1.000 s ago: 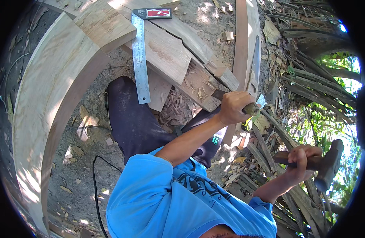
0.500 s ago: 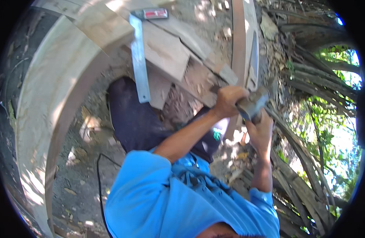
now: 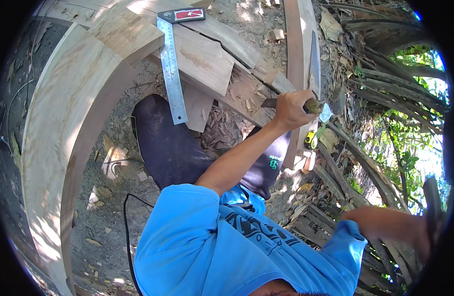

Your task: Using a chisel and hammer to carve a mortise into a large wooden timber.

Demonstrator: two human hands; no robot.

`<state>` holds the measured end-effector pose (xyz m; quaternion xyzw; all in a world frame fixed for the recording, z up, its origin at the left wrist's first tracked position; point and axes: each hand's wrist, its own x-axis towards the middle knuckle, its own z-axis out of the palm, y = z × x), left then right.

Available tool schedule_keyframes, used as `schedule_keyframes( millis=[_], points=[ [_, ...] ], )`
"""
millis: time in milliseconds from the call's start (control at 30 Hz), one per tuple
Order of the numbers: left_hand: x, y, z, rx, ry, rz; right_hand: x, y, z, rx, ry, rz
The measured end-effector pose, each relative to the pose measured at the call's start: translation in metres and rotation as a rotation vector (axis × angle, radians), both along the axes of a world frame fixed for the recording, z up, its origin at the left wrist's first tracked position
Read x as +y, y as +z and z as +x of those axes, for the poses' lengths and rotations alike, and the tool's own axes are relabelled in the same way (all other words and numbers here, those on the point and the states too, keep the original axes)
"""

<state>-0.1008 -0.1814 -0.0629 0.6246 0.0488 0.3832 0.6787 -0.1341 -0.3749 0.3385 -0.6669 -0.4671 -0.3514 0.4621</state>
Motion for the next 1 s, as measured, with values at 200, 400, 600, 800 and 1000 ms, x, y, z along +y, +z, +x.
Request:
schedule_keyframes(
  millis=[200, 400, 600, 800, 1000],
  points=[
    [-0.001, -0.018, -0.007, 0.027, 0.004, 0.02, 0.075, -0.285, 0.008, 0.852, -0.481, -0.757],
    [0.037, -0.004, 0.017, 0.124, -0.424, -0.037, 0.069, -0.27, -0.017, 1.182, -0.387, -0.335],
    [0.02, -0.018, -0.024, 0.105, -0.415, 0.164, 0.037, -0.31, -0.055, 1.398, -0.374, -0.192],
    [0.029, -0.023, -0.114, -0.026, -0.774, 0.77, -0.001, -0.343, -0.064, 1.608, -0.318, -0.155],
    [0.086, 0.011, -0.081, -0.099, -0.38, 0.147, -0.004, -0.322, -0.018, 1.65, -0.317, 0.052]
  ],
)
